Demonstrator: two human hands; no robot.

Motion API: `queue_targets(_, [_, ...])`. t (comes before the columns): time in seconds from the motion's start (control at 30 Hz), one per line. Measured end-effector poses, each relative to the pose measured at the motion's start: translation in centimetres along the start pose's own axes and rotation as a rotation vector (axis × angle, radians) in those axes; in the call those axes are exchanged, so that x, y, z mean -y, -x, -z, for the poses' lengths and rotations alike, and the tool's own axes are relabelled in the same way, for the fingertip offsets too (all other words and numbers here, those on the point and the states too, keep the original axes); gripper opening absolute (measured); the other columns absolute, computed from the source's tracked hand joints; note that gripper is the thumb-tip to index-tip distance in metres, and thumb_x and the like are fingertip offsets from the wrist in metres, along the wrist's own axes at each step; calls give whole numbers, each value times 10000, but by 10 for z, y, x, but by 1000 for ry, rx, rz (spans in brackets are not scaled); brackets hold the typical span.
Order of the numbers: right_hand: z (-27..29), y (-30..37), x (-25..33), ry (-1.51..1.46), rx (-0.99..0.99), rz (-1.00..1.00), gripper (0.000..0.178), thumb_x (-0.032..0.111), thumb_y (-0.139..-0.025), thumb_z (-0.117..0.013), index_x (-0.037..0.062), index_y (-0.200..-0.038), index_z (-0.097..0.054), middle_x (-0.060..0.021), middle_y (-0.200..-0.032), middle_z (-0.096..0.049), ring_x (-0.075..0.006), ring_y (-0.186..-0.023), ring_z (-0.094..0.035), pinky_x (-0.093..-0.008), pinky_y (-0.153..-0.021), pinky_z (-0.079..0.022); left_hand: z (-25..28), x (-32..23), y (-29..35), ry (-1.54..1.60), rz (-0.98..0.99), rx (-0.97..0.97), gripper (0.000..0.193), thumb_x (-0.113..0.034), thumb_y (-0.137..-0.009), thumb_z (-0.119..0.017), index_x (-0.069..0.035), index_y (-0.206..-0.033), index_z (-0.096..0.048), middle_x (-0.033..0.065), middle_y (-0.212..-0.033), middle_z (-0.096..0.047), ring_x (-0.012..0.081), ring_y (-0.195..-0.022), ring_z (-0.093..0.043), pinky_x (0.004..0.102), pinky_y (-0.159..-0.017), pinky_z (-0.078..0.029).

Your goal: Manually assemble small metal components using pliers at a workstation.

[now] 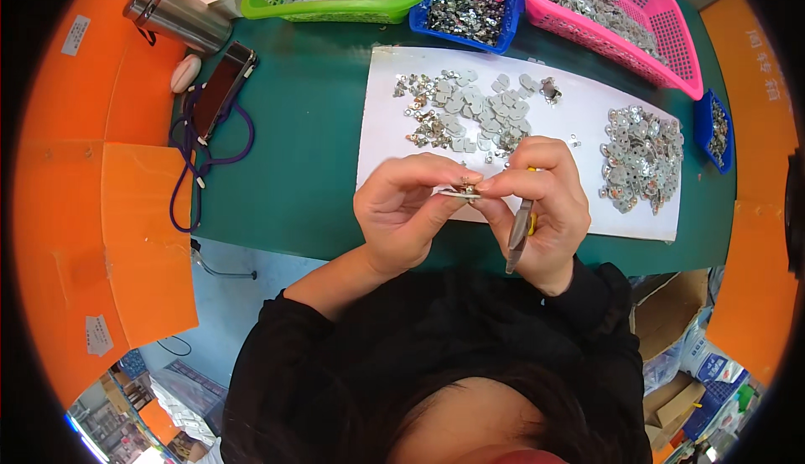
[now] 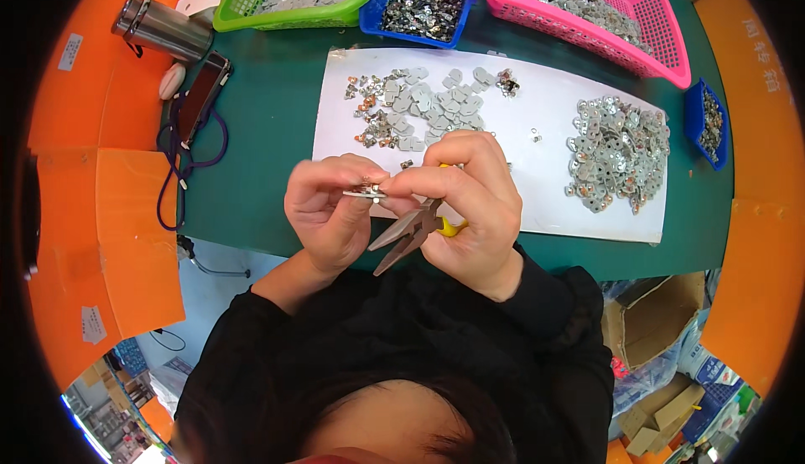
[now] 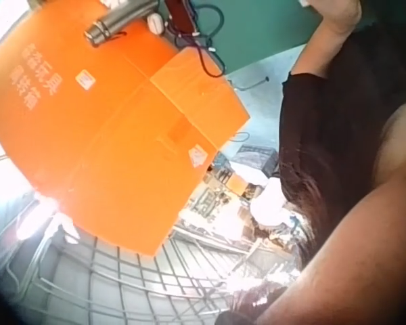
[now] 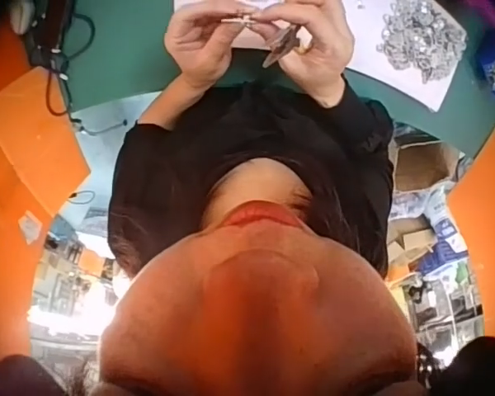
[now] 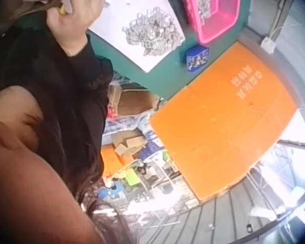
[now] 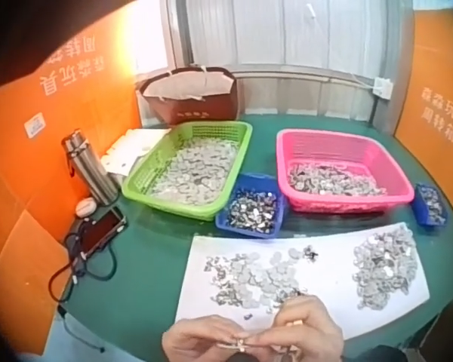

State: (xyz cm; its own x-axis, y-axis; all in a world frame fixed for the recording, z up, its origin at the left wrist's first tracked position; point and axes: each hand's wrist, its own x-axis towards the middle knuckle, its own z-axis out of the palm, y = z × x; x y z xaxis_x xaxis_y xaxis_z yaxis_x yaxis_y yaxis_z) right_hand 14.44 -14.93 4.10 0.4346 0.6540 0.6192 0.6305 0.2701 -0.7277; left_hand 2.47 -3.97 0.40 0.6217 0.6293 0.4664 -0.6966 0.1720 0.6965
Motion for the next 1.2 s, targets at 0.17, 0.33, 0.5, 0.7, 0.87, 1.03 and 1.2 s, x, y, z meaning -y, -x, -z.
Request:
queue_targets(0.17, [-5,-2,0,71,-118,25,393,-43,-531,-775,105,-893,-734,-40,-843,-560,-250,-787,-563,-330,-670,-452,8,2,2,-144,-59,87,142,83,-937,-602,24,-1064,-579,228,-1100,-684,279,-1050,-675,364,-897,-556])
queue_targets(0.33, [-1,-2,1,189,-28,134,296,-24,-662,-816,66,-918,-698,-79,-876,-555,-254,-822,-559,-326,-672,-463,8,3,-1,-253,-128,107,157,71,-912,-646,8,-1048,-596,221,-1087,-690,281,-1016,-673,361,-867,-552])
queue_targets(0.5, [-1,-2,-1,179,-30,130,290,-15,-663,-814,66,-916,-698,-78,-874,-555,-256,-820,-557,-326,-669,-458,11,3,-7,-427,-225,151,177,60,-889,-683,-8,-1029,-597,168,-1015,-683,244,-924,-650,340,-813,-531])
queue_targets(0.7, [17,-1,-4,404,17,85,427,47,-534,-777,111,-953,-723,-65,-879,-557,-274,-825,-556,-361,-703,-449,2,1,-3,-148,-63,-27,176,60,-897,-669,-16,-1025,-575,142,-1022,-636,225,-954,-611,325,-832,-504])
queue_targets(0.87, [19,-5,1,609,29,111,533,-11,-484,-693,136,-993,-754,-64,-859,-532,-263,-802,-541,-368,-687,-446,-1,2,-3,-94,-104,-26,175,57,-904,-659,-24,-1035,-576,145,-1040,-634,235,-956,-611,331,-839,-506])
queue_targets(1.03, [22,-7,6,664,62,113,542,-17,-497,-710,146,-1012,-757,-59,-851,-528,-257,-793,-541,-373,-674,-440,1,2,-1,-95,-103,-39,171,50,-883,-688,-13,-1016,-602,145,-1012,-650,241,-927,-621,344,-803,-512])
queue_targets(1.2, [23,-7,4,692,90,110,534,-20,-514,-732,150,-1020,-759,-49,-830,-530,-248,-771,-540,-373,-647,-435,6,1,-4,-174,-134,-9,150,37,-856,-722,-1,-975,-638,144,-981,-661,251,-885,-634,344,-779,-516])
